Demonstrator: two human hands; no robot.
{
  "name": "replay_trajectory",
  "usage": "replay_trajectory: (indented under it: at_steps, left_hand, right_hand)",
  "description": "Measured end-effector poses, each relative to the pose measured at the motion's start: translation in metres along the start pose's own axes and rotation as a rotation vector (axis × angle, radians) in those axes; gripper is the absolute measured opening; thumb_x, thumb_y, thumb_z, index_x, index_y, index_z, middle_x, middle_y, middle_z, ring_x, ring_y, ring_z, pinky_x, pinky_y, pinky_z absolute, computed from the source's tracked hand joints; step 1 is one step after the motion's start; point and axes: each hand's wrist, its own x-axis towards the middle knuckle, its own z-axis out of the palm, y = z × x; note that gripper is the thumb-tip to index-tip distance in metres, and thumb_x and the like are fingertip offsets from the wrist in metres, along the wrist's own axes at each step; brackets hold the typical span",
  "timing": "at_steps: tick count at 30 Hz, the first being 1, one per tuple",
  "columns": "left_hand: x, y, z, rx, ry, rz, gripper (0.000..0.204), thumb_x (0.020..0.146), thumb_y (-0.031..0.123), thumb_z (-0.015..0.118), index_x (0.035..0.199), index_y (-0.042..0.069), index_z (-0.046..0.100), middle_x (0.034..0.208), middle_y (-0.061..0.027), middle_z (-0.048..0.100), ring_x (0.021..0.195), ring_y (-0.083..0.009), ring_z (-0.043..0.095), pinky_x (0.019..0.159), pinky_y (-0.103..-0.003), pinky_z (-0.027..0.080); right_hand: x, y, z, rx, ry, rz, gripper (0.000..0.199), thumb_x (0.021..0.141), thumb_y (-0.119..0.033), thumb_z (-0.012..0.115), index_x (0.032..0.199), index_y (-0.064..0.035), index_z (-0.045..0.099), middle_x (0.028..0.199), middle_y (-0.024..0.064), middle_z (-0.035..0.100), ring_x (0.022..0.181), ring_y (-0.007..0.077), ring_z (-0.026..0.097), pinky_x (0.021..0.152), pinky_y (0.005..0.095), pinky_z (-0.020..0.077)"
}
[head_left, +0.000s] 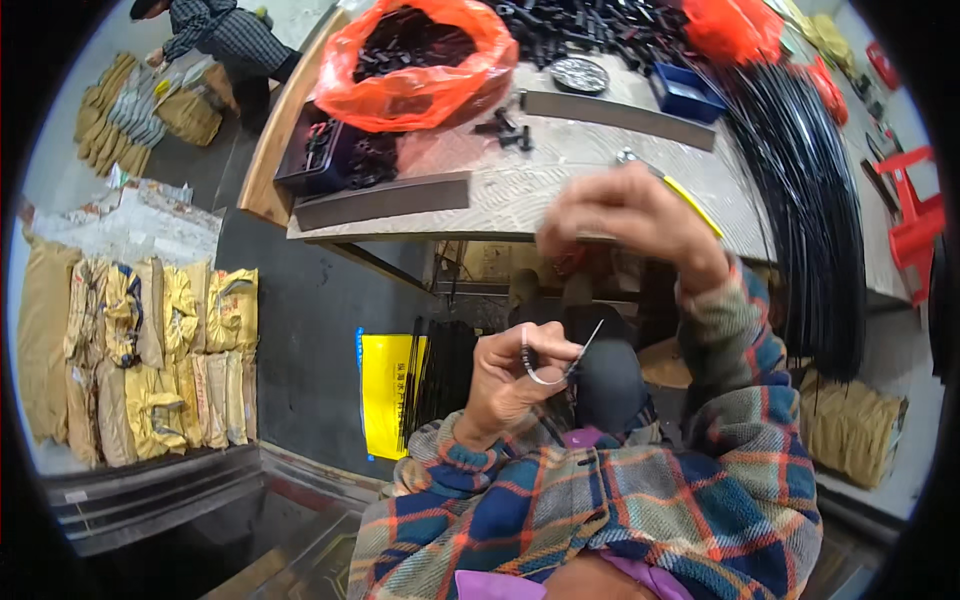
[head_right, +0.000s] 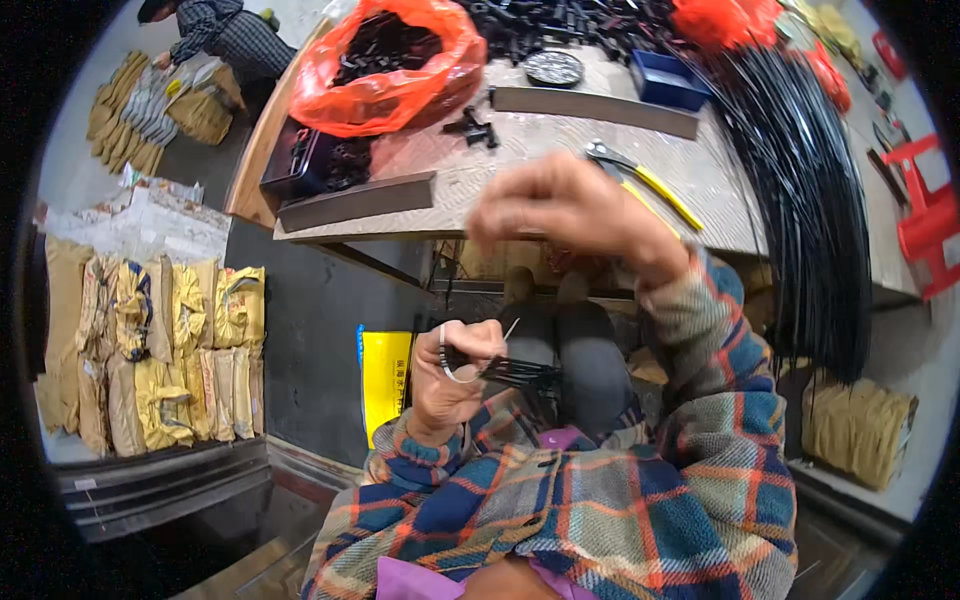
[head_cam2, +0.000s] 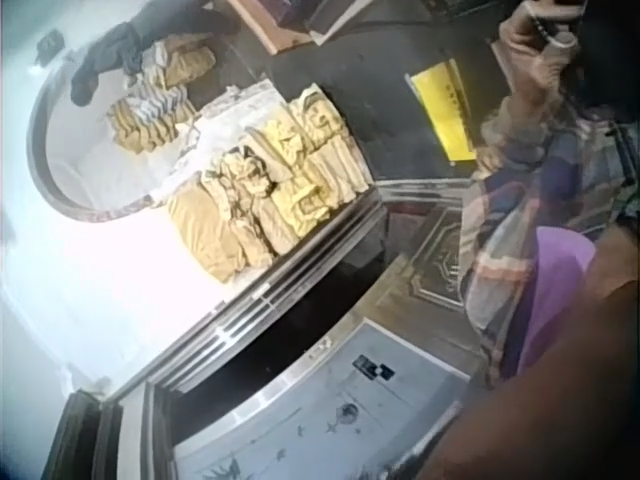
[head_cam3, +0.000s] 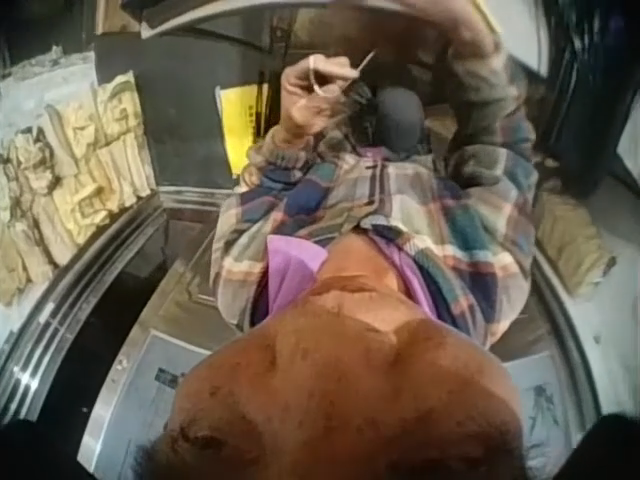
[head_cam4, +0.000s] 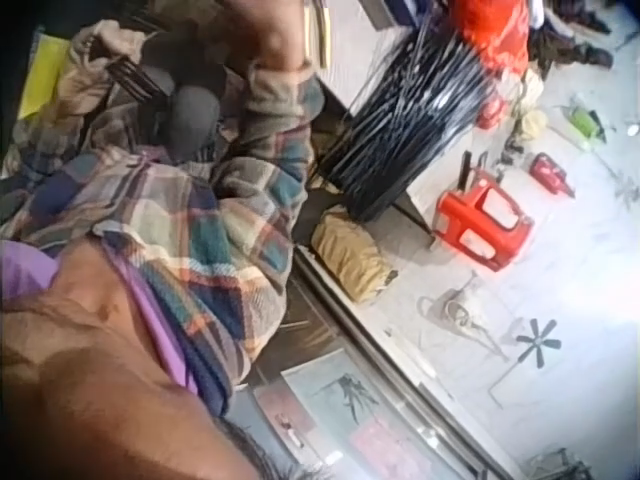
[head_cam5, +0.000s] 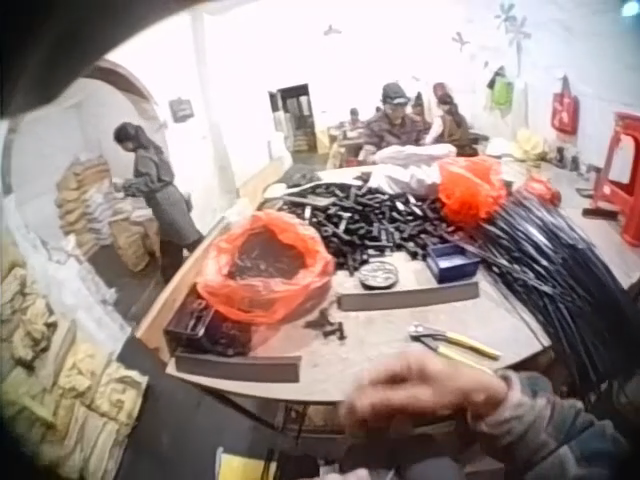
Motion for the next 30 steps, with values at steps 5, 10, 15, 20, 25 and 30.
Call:
replay_trajectory:
  at_steps: [5, 10, 15, 20, 25, 30]
  left_hand:
    - [0.002, 0.005, -0.011, 0.081, -0.002, 0.029, 0.017, 0.073, 0.007, 0.068, 0.085, -0.003, 0.061, 0.064, -0.0033, 0.048, 0.062, -0.0128, 0.039, 0.057, -0.025, 0.031]
    - [0.008, 0.009, -0.005, 0.035, -0.025, -0.057, 0.02, 0.074, 0.01, 0.068, 0.087, -0.003, 0.061, 0.065, -0.0026, 0.048, 0.064, -0.0125, 0.04, 0.06, -0.025, 0.032]
    - [0.0, 0.014, -0.013, -0.014, -0.024, -0.055, 0.022, 0.075, 0.013, 0.069, 0.089, -0.002, 0.062, 0.067, -0.0031, 0.048, 0.065, -0.0122, 0.04, 0.061, -0.025, 0.032]
    - [-0.004, 0.013, -0.011, -0.031, -0.039, -0.058, 0.023, 0.076, 0.013, 0.069, 0.092, -0.002, 0.062, 0.071, -0.004, 0.049, 0.068, -0.0119, 0.041, 0.062, -0.025, 0.032]
    - [-0.014, 0.009, -0.004, -0.016, -0.054, -0.065, 0.022, 0.076, 0.012, 0.068, 0.093, -0.002, 0.062, 0.072, -0.0039, 0.049, 0.069, -0.0118, 0.042, 0.063, -0.024, 0.033]
    - [-0.019, 0.01, -0.003, 0.016, -0.063, -0.041, 0.017, 0.078, 0.008, 0.064, 0.092, -0.002, 0.061, 0.074, -0.0043, 0.049, 0.07, -0.0115, 0.043, 0.064, -0.023, 0.033]
  right_hand:
    - [0.124, 0.052, 0.011, -0.687, 0.037, -0.263, 0.016, 0.08, -0.009, 0.059, 0.092, 0.0004, 0.061, 0.084, 0.0151, 0.063, 0.073, 0.0262, 0.063, 0.065, 0.0314, 0.0483]
    - [0.201, 0.096, 0.028, -1.07, 0.178, -0.37, 0.022, 0.07, -0.014, 0.062, 0.091, -0.0083, 0.058, 0.083, 0.011, 0.06, 0.077, 0.0302, 0.06, 0.063, 0.0403, 0.0486]
    - [0.222, 0.111, 0.035, -1.212, 0.153, -0.328, 0.02, 0.071, -0.015, 0.061, 0.089, -0.0079, 0.053, 0.083, 0.0093, 0.057, 0.075, 0.0304, 0.06, 0.059, 0.0421, 0.0477]
    - [0.225, 0.11, 0.047, -1.283, 0.164, -0.28, 0.02, 0.071, -0.018, 0.062, 0.086, -0.0069, 0.054, 0.082, 0.0089, 0.058, 0.075, 0.0282, 0.06, 0.057, 0.0408, 0.0477]
    - [0.225, 0.107, 0.043, -1.336, 0.215, -0.316, 0.019, 0.071, -0.022, 0.062, 0.081, -0.0072, 0.055, 0.077, 0.0099, 0.058, 0.069, 0.0291, 0.061, 0.056, 0.0414, 0.0479]
    - [0.177, 0.079, 0.035, -1.39, 0.342, -0.253, 0.018, 0.073, -0.025, 0.061, 0.076, -0.0085, 0.056, 0.073, 0.0108, 0.057, 0.068, 0.028, 0.061, 0.054, 0.0411, 0.0474]
